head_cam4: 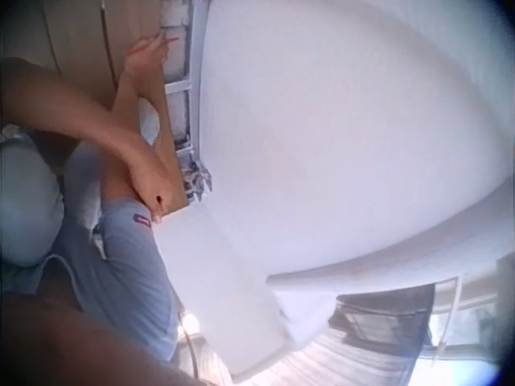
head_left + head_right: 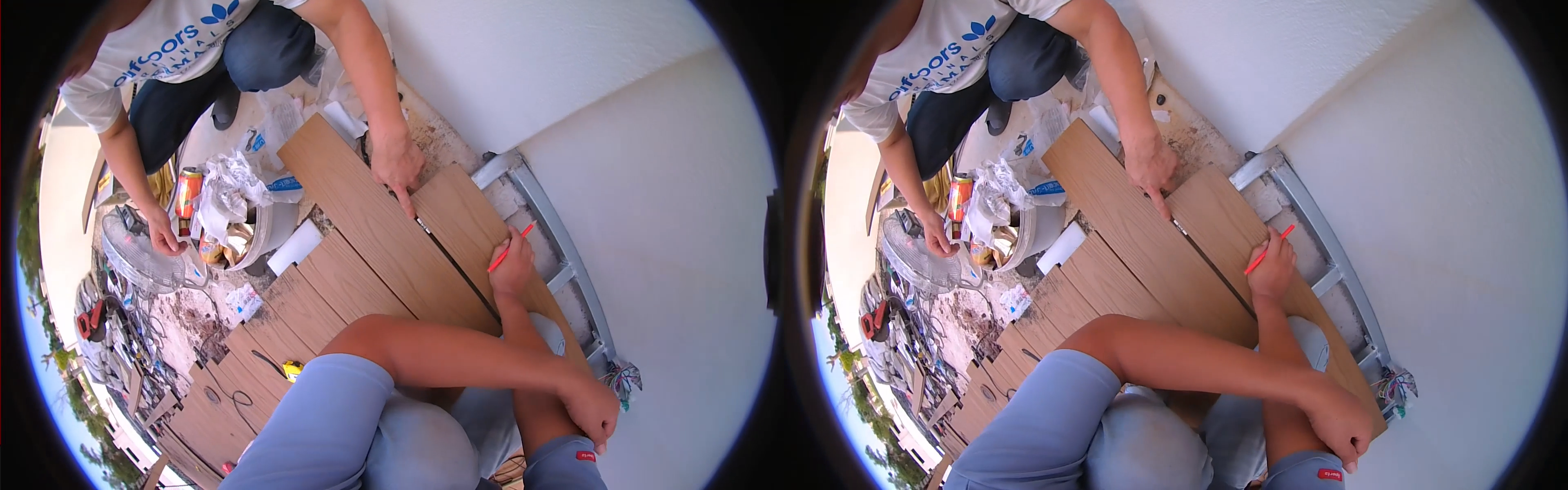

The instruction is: The person marks a wood-textured plank with a pencil, moves to a miter saw station, and uses the saw to cut the plank to the marked length.

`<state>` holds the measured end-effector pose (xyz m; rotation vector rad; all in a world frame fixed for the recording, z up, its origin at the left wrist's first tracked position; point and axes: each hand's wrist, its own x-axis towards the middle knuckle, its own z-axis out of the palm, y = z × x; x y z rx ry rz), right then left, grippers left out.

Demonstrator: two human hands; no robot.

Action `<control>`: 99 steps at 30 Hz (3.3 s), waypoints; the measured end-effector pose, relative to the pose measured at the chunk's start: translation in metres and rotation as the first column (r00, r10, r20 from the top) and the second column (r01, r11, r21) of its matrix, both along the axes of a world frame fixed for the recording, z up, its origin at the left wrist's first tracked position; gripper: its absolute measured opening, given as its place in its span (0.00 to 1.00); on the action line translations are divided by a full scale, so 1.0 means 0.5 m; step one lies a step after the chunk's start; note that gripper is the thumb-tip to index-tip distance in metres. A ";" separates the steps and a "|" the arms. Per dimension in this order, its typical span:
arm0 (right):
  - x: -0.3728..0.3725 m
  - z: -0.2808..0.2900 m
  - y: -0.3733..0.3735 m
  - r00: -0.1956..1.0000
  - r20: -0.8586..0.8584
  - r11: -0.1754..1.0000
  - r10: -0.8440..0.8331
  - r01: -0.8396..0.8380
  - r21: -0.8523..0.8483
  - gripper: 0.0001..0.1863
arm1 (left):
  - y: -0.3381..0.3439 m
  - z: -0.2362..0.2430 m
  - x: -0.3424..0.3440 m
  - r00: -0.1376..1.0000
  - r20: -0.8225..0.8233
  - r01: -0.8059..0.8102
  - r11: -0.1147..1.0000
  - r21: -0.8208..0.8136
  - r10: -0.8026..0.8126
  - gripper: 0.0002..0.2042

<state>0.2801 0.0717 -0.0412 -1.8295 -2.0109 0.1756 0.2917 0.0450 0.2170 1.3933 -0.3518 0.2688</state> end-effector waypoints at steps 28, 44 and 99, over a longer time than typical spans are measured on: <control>-0.014 -0.009 -0.002 1.000 -0.006 0.998 0.030 -0.030 -0.047 0.19 | 0.050 -0.107 -0.042 0.986 0.158 0.085 0.967 -0.238 -0.048 0.16; 0.022 -0.005 0.028 0.995 0.090 0.996 0.049 -0.042 -0.084 0.20 | -0.050 -0.412 -0.557 -0.405 -0.746 -0.837 0.114 0.535 0.529 0.15; 0.006 -0.012 0.012 1.000 -0.009 0.994 0.006 -0.007 -0.107 0.18 | -0.095 -0.485 -0.542 0.129 -0.024 -0.227 0.053 0.973 0.991 0.30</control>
